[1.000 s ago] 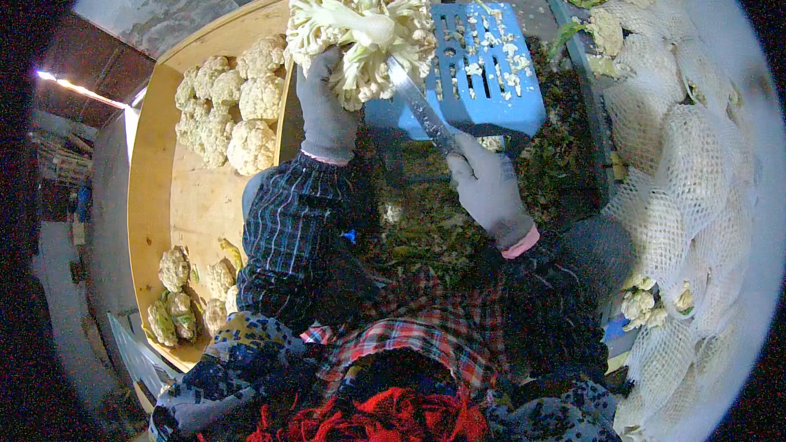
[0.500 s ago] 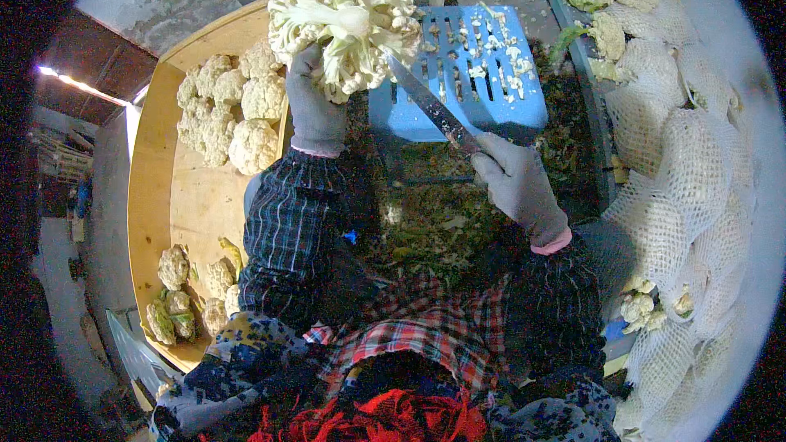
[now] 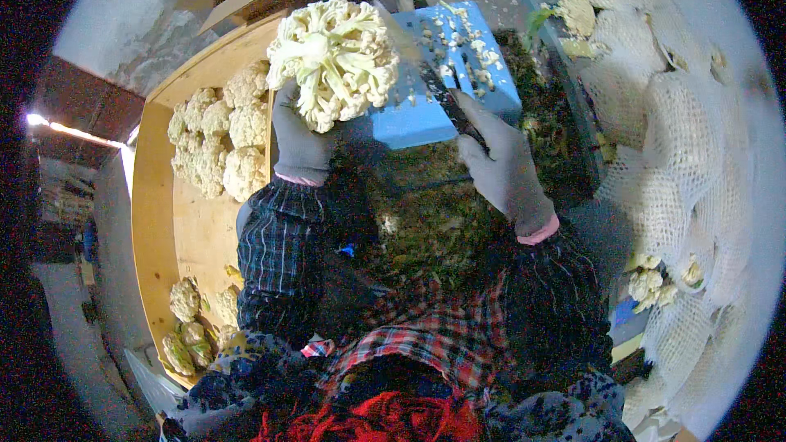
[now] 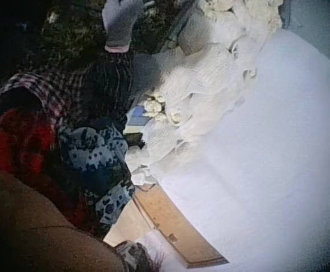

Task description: The person trims cauliflower heads using a knife on a blue plastic stool, removing outer leaves and shaping the curds. Trimmed pieces are placed into a wooden crate while waste falls to the floor.

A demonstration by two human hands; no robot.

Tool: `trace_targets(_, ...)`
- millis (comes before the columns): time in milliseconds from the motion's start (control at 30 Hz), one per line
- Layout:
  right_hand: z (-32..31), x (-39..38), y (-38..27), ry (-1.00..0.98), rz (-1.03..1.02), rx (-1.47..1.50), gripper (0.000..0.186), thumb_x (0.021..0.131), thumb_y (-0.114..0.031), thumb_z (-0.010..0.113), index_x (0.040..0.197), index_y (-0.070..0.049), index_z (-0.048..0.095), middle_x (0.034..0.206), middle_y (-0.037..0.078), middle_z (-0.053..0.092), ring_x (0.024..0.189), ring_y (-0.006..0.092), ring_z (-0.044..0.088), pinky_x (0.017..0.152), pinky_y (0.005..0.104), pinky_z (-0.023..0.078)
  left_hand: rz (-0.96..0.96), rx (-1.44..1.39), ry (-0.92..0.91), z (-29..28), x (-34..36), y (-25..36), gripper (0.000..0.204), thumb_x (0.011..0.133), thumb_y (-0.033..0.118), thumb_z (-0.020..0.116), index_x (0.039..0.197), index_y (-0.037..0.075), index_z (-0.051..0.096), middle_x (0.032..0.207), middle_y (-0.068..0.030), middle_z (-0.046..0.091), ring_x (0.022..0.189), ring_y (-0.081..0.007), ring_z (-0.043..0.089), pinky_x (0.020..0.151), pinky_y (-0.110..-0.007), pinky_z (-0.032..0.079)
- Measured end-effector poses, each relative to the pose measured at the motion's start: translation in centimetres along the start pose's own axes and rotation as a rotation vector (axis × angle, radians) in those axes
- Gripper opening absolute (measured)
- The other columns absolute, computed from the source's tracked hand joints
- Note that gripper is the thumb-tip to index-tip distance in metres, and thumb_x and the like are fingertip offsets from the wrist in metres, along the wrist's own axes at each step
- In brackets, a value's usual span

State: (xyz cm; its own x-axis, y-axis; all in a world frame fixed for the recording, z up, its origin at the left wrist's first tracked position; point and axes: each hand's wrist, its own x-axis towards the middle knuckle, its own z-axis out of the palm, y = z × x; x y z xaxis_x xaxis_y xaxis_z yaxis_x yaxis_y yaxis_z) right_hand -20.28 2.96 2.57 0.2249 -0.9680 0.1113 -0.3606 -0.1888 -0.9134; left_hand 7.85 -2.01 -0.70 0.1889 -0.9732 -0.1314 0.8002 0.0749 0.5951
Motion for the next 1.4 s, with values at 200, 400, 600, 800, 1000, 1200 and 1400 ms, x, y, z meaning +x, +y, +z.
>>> trace_targets(200,0.2,-0.2,0.5,0.141,-0.35,-0.282,0.047,0.094,0.006,0.053,0.138,-0.007,0.063,0.107,0.021,0.067,0.087,0.0313,0.067,0.075,0.0351,0.051,0.037,0.191,-0.135,1.0,-1.2,-1.0,0.043,0.103,0.022,0.044,0.139,-0.001,0.052,0.135,-0.0149,0.063,0.122,-0.0276,0.065,0.103,-0.045,0.056)
trace_targets(400,-0.2,-0.2,0.8,0.08,-0.35,-0.372,0.041,0.093,0.004,0.059,0.132,-0.009,0.066,0.102,0.019,0.069,0.085,0.0351,0.068,0.073,0.0388,0.052,0.052,0.183,-0.1,1.5,-1.6,-0.9,0.04,0.105,0.022,0.043,0.136,-0.001,0.052,0.132,-0.0143,0.063,0.117,-0.0257,0.068,0.098,-0.043,0.059)
trace_targets(600,-0.9,0.0,1.4,0.06,-0.326,-0.344,0.039,0.094,0.003,0.059,0.132,-0.005,0.065,0.106,0.021,0.07,0.089,0.0337,0.07,0.076,0.0369,0.053,0.058,0.102,-0.147,1.4,-1.3,-0.3,0.046,0.104,0.029,0.044,0.14,0.001,0.05,0.136,-0.0127,0.061,0.121,-0.0265,0.065,0.099,-0.044,0.058)
trace_targets(800,-1.2,0.0,1.4,0.123,-0.364,-0.366,0.036,0.094,-0.009,0.063,0.13,-0.013,0.066,0.1,0.02,0.07,0.089,0.0396,0.069,0.074,0.0447,0.056,0.2,0.228,-0.107,1.2,-1.0,0.5,0.047,0.104,0.029,0.046,0.139,-0.002,0.051,0.132,-0.0138,0.064,0.117,-0.0266,0.067,0.097,-0.042,0.058)
trace_targets(1000,-1.2,-0.4,1.9,0.034,-0.307,-0.462,0.04,0.092,-0.005,0.062,0.131,-0.015,0.066,0.1,0.019,0.07,0.089,0.0391,0.069,0.075,0.0452,0.056,0.31,0.352,-0.116,1.2,-0.8,1.3,0.046,0.103,0.028,0.046,0.135,-0.004,0.054,0.127,-0.0146,0.066,0.111,-0.0266,0.069,0.094,-0.041,0.059)
trace_targets(1200,-0.1,-0.2,2.9,0.061,-0.355,-0.347,0.041,0.09,-0.003,0.062,0.13,-0.013,0.066,0.102,0.018,0.071,0.09,0.0378,0.069,0.077,0.0449,0.056,0.316,0.397,-0.062,0.8,-0.7,1.6,0.043,0.102,0.024,0.046,0.132,-0.006,0.056,0.127,-0.0143,0.066,0.112,-0.0247,0.069,0.094,-0.04,0.059)
trace_targets(1400,1.4,-1.0,2.5,0.098,-0.255,-0.491,0.039,0.091,-0.002,0.058,0.128,-0.011,0.065,0.102,0.018,0.072,0.09,0.0377,0.07,0.075,0.0468,0.055,0.515,0.792,-0.131,-0.3,-0.7,0.4,0.037,0.104,0.014,0.044,0.132,-0.006,0.055,0.127,-0.0156,0.065,0.112,-0.0239,0.068,0.094,-0.038,0.06)
